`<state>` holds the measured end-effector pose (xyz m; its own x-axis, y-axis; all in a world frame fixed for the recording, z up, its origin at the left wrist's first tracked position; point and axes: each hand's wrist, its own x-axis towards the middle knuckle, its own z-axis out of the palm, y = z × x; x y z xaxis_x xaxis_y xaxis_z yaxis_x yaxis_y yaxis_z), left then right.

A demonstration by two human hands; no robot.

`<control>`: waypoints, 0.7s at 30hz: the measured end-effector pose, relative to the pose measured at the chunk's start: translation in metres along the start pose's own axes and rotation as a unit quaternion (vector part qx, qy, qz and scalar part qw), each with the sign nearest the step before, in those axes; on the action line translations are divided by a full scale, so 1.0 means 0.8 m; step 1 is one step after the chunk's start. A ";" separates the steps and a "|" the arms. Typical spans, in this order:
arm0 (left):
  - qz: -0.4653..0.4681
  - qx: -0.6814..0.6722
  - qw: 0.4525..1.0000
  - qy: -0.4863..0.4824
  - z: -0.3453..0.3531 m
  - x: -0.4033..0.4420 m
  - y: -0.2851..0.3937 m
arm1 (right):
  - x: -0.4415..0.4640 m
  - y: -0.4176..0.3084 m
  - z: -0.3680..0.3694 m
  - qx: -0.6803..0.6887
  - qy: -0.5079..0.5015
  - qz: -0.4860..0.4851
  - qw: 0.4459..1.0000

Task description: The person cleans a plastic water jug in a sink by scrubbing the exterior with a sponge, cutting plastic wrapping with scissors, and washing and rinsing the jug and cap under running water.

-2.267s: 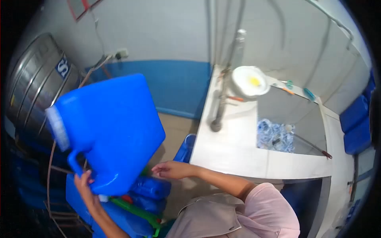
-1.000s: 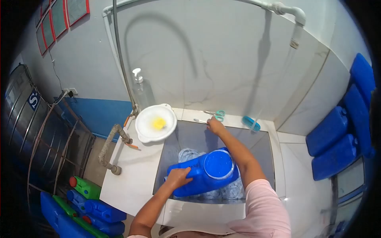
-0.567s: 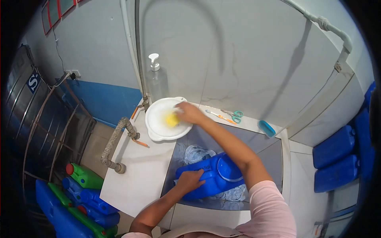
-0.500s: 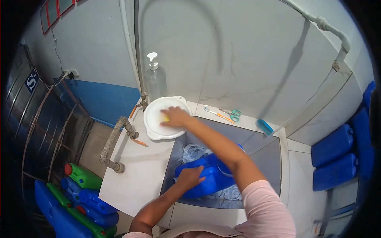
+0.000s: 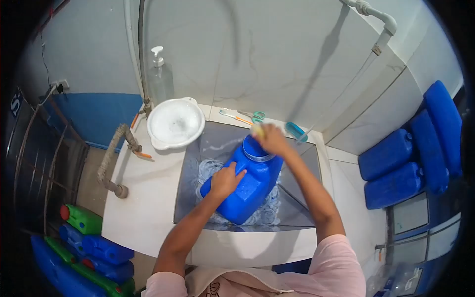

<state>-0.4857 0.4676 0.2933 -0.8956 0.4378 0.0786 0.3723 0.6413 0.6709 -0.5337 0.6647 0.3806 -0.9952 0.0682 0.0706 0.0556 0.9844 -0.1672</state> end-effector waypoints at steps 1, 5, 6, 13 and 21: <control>-0.007 0.016 1.000 -0.004 0.000 0.000 0.011 | -0.027 0.026 0.053 -0.097 0.115 -0.147 0.978; 0.048 0.036 0.998 0.016 0.002 -0.017 0.033 | -0.106 0.035 0.038 0.010 0.131 -0.234 0.963; 0.051 0.040 0.998 0.012 0.004 -0.020 0.039 | -0.104 0.050 0.033 0.013 0.133 -0.229 0.964; 0.119 0.116 0.986 0.007 0.023 -0.038 0.069 | -0.097 0.040 0.027 0.082 0.077 -0.261 0.959; 0.192 0.127 0.972 0.046 0.037 -0.061 0.086 | -0.116 0.054 0.031 -0.002 0.003 -0.222 0.975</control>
<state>-0.4091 0.5088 0.3141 -0.6928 0.6250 0.3598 0.7207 0.5821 0.3765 -0.4409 0.6973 0.3423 -0.9204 -0.3645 0.1415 -0.3810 0.9174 -0.1152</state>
